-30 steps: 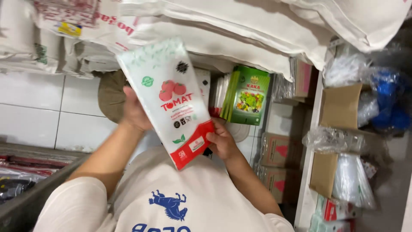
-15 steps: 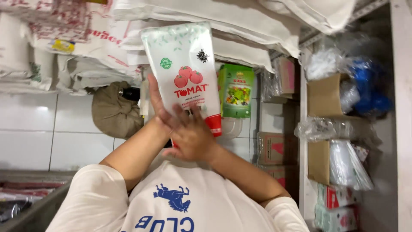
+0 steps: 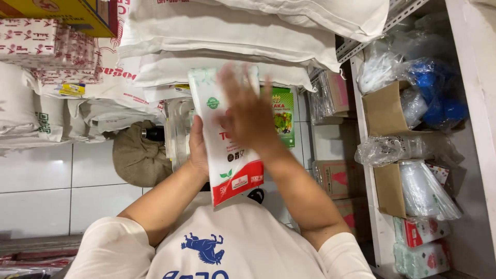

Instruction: The person repeatedly takes packets of plastic bags from a plastic container and stacks them on a shelf by hand.

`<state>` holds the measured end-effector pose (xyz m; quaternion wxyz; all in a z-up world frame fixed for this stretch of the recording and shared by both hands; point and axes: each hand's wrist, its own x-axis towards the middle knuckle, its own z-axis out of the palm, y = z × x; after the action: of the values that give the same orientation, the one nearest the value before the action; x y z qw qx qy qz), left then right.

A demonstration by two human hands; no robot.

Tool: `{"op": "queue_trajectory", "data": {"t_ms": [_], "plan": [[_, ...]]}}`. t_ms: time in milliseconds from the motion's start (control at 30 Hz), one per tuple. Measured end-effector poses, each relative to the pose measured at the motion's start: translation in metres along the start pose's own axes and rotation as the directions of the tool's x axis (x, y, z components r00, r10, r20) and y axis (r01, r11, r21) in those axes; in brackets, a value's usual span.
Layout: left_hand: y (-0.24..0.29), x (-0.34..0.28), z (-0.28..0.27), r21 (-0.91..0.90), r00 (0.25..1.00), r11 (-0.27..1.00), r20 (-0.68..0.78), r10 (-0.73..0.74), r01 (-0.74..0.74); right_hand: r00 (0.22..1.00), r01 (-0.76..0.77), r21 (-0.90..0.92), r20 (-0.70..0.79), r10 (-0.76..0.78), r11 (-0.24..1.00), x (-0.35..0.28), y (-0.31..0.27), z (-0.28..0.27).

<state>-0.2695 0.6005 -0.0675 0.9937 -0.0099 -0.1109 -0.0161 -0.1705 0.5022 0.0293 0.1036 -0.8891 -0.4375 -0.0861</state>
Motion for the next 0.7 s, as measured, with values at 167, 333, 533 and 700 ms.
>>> {"op": "queue_trajectory", "data": {"t_ms": [167, 333, 533, 700], "plan": [[-0.003, 0.001, -0.01, 0.145, 0.993, 0.988, -0.114, -0.026, 0.042, 0.988, 0.004, -0.057, -0.153, -0.013, 0.998, 0.006, 0.006, -0.009], [-0.002, 0.012, 0.002, 0.012, 0.968, 0.989, -0.208, -0.141, 0.146, 0.997, 0.052, 0.209, 0.05, -0.064, 0.977, -0.006, 0.001, 0.007], [-0.017, 0.028, 0.02, 0.332, 0.987, 0.94, -0.159, -0.023, 0.075, 0.983, -0.058, 0.523, -0.119, 0.139, 0.85, -0.061, 0.023, 0.023], [-0.087, 0.044, 0.028, 0.843, 1.0, 0.537, -0.019, 0.02, 0.005, 0.893, 0.13, 0.988, -0.155, 0.423, 0.086, -0.097, 0.042, 0.055]]}}
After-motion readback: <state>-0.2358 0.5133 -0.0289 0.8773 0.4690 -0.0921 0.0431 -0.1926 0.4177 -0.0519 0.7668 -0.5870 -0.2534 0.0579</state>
